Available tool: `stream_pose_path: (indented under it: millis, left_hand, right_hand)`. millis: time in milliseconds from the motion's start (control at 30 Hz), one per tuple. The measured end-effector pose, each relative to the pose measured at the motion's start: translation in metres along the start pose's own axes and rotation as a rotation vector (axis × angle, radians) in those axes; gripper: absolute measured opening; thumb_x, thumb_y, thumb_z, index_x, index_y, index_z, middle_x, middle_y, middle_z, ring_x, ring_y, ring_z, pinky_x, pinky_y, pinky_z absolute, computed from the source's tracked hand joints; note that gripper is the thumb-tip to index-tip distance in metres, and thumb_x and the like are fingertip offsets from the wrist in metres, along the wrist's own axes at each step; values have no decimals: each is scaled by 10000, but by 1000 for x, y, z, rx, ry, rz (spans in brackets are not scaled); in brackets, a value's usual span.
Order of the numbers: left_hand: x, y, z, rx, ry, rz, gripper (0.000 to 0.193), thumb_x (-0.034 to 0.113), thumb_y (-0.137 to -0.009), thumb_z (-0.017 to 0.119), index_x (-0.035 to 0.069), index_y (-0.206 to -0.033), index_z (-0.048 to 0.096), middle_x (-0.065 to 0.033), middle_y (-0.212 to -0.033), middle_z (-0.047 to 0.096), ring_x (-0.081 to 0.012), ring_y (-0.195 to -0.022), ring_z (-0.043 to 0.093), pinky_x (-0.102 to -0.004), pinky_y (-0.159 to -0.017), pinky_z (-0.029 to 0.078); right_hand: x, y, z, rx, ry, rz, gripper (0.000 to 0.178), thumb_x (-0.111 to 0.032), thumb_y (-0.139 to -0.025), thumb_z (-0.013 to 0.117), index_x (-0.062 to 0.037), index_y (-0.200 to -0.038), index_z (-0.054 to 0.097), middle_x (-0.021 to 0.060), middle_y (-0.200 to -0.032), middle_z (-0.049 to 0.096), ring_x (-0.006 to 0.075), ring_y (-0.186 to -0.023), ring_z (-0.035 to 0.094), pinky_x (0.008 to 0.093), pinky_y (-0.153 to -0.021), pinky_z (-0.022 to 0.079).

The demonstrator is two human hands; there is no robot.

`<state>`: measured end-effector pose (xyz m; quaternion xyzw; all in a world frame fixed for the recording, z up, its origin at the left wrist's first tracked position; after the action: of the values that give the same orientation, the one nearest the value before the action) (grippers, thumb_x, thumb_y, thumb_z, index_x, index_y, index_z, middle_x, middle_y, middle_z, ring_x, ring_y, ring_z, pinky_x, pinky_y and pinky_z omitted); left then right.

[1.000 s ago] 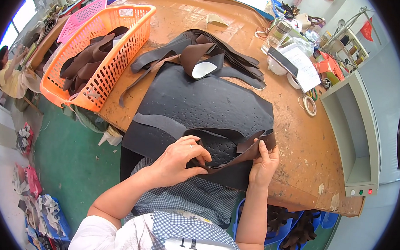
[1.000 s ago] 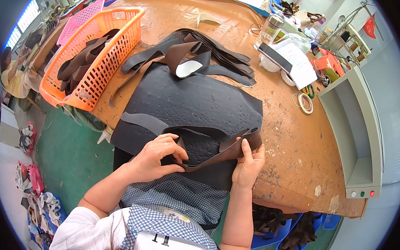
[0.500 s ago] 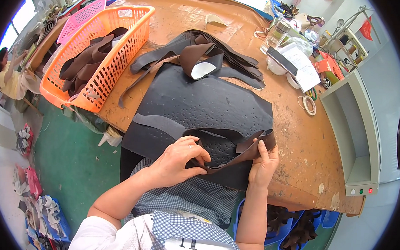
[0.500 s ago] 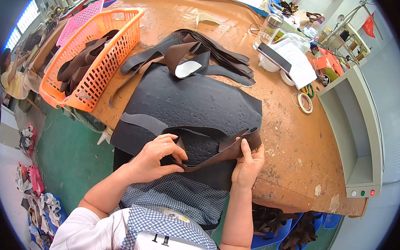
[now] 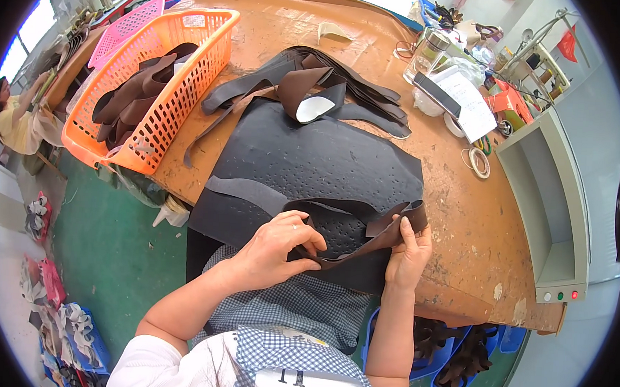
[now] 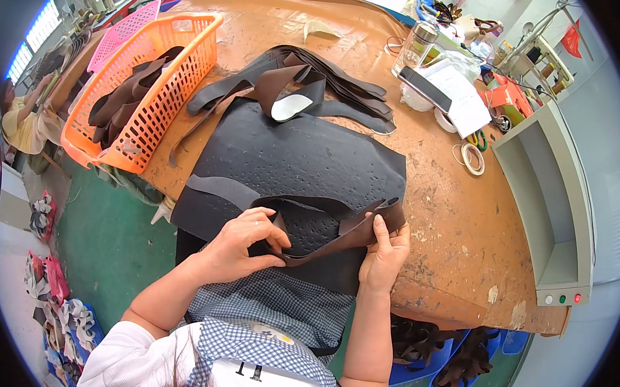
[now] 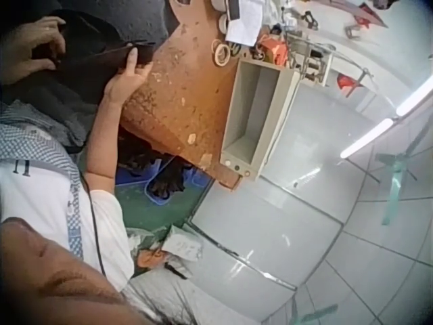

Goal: Assemble shoe upper components by folding and aligning leather and synthetic pieces at a workbench.

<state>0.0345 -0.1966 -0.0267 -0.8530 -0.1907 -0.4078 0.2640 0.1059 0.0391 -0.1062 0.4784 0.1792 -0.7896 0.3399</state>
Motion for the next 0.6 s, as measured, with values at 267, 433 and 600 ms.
stream_pose_path:
  millis: [267, 433, 600]
  left_hand:
    - [1, 0, 1, 2, 1, 4, 260, 62, -727, 786, 60, -949, 650, -23, -787, 649, -183, -802, 643, -463, -1080, 373]
    - [8, -1, 6, 23, -80, 82, 249, 104, -706, 813, 74, -909, 672, -8, -759, 606, -183, -800, 609, -486, -1085, 358]
    - [9, 4, 18, 50, -168, 90, 190, 130, -703, 803, 55, -831, 685, -62, -820, 587, -231, -917, 579, -493, -1101, 334]
  right_hand:
    - [-3, 1, 2, 8, -12, -1, 260, 18, -909, 619, -1, -1155, 538, 105, -1080, 665, 196, -961, 661, 317, -844, 555]
    - [-2, 1, 3, -2, -7, 5, 258, 14, -911, 619, -3, -1154, 533, 102, -1081, 661, 195, -964, 659, 315, -839, 554]
    - [-2, 1, 4, -1, -6, 2, 255, 12, -912, 619, -1, -1152, 534, 103, -1079, 660, 193, -955, 659, 315, -834, 554]
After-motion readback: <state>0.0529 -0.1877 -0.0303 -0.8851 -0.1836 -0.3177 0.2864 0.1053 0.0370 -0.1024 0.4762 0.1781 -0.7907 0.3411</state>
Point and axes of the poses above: each hand's wrist, its own y-axis away from the middle knuckle, its own z-axis out of the palm, x = y × z, the point moved 8 cm from there along -y, towards the middle knuckle
